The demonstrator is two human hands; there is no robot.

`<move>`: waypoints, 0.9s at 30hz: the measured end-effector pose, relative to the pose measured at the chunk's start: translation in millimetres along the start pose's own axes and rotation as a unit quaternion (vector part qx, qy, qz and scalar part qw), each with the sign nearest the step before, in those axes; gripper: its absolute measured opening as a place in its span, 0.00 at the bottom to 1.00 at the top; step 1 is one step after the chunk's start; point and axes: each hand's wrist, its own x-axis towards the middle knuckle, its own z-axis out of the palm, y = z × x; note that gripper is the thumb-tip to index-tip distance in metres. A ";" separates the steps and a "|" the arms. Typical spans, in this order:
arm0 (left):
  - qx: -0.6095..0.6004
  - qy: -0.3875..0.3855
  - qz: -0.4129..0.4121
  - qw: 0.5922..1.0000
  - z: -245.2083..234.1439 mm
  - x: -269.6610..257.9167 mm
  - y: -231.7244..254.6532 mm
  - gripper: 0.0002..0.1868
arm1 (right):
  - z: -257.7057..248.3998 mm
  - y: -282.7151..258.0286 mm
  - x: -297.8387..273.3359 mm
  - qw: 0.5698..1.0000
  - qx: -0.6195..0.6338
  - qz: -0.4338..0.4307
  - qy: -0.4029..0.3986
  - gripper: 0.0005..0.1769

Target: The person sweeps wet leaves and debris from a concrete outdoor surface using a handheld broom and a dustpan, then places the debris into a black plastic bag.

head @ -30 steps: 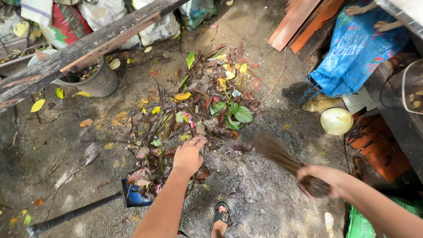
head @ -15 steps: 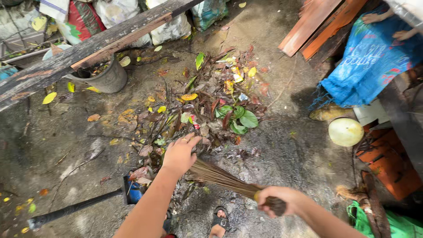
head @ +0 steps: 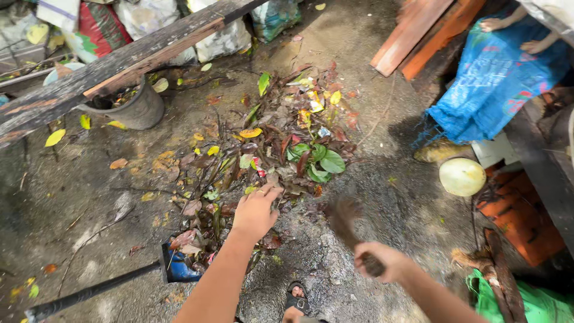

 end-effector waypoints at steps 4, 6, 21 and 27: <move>0.023 -0.008 -0.027 0.999 -11.3 -6.5 -12.4 0.32 | 75.0 24.4 27.6 0.994 0.031 0.064 -0.082 0.11; 0.029 -0.013 -0.043 0.999 -17.8 -6.5 -19.0 0.33 | 94.4 20.7 19.7 0.975 0.035 0.129 -0.180 0.09; 0.056 0.043 -0.140 0.988 -56.2 -55.5 -95.6 0.34 | 106.1 -45.9 -11.3 0.966 -0.258 -0.025 -0.016 0.50; 0.093 0.054 -0.183 0.977 -58.8 -96.6 -129.6 0.35 | 209.5 30.9 72.3 0.957 -0.268 0.065 -0.090 0.67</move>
